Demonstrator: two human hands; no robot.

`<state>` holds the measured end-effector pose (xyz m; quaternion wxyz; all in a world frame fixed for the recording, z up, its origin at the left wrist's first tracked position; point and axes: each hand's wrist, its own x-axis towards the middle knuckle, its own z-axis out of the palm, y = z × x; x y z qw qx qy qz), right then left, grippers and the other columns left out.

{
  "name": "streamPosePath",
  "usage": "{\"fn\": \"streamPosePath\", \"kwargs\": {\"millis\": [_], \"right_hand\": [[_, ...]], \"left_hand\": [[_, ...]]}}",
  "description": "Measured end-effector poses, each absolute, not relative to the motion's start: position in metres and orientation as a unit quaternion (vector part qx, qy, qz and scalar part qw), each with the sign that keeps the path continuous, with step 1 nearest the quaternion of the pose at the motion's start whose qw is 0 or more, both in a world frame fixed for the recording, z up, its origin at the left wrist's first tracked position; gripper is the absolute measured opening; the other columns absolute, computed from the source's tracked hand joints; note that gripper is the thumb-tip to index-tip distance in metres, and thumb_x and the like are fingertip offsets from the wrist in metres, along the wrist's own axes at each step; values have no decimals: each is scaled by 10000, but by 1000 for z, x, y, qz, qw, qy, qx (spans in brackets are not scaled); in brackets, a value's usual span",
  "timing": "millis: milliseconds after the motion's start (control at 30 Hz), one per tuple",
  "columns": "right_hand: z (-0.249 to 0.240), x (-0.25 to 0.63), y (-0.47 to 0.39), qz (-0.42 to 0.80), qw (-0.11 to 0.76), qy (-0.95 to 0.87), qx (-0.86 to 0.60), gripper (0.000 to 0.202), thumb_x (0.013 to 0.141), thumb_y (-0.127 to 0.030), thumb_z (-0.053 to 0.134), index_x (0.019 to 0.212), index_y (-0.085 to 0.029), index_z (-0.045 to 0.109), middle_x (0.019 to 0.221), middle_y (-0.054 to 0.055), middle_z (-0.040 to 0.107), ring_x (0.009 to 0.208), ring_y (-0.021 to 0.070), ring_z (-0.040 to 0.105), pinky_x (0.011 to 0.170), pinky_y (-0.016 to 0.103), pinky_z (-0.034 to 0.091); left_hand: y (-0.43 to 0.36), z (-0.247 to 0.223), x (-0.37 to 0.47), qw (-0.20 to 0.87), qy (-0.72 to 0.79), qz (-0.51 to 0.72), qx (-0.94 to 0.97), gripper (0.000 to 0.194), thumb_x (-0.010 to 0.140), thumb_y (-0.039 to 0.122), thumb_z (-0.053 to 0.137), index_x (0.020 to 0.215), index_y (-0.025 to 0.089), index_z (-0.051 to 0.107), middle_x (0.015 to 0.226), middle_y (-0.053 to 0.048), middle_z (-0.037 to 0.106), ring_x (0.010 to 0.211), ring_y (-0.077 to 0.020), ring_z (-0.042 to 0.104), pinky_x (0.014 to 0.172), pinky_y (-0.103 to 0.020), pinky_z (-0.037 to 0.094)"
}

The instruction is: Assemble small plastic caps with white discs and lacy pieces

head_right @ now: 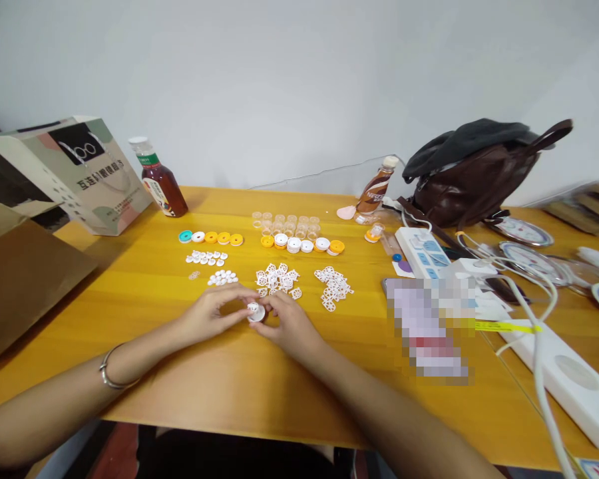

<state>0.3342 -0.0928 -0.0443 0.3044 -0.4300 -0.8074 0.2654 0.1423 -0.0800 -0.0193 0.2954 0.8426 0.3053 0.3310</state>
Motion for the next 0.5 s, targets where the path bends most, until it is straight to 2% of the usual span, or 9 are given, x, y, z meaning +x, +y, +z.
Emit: {"fn": "streamPosePath", "kwargs": {"millis": [267, 500], "right_hand": [[-42, 333, -93, 263, 306, -807, -431, 128, 714, -245, 632, 818, -197, 575, 725, 4, 552, 653, 128, 496, 600, 244, 402], [-42, 334, -92, 271, 305, -806, -428, 168, 715, -247, 638, 866, -198, 581, 751, 10, 567, 658, 127, 502, 610, 244, 408]], "left_hand": [[-77, -23, 141, 287, 300, 320, 851, 229, 829, 210, 518, 1036, 200, 615, 919, -63, 631, 846, -150, 579, 776, -290, 459], [-79, -22, 143, 292, 289, 310, 857, 208, 836, 211, 504, 1010, 192, 616, 903, -59, 613, 828, -141, 572, 764, -276, 456]]}}
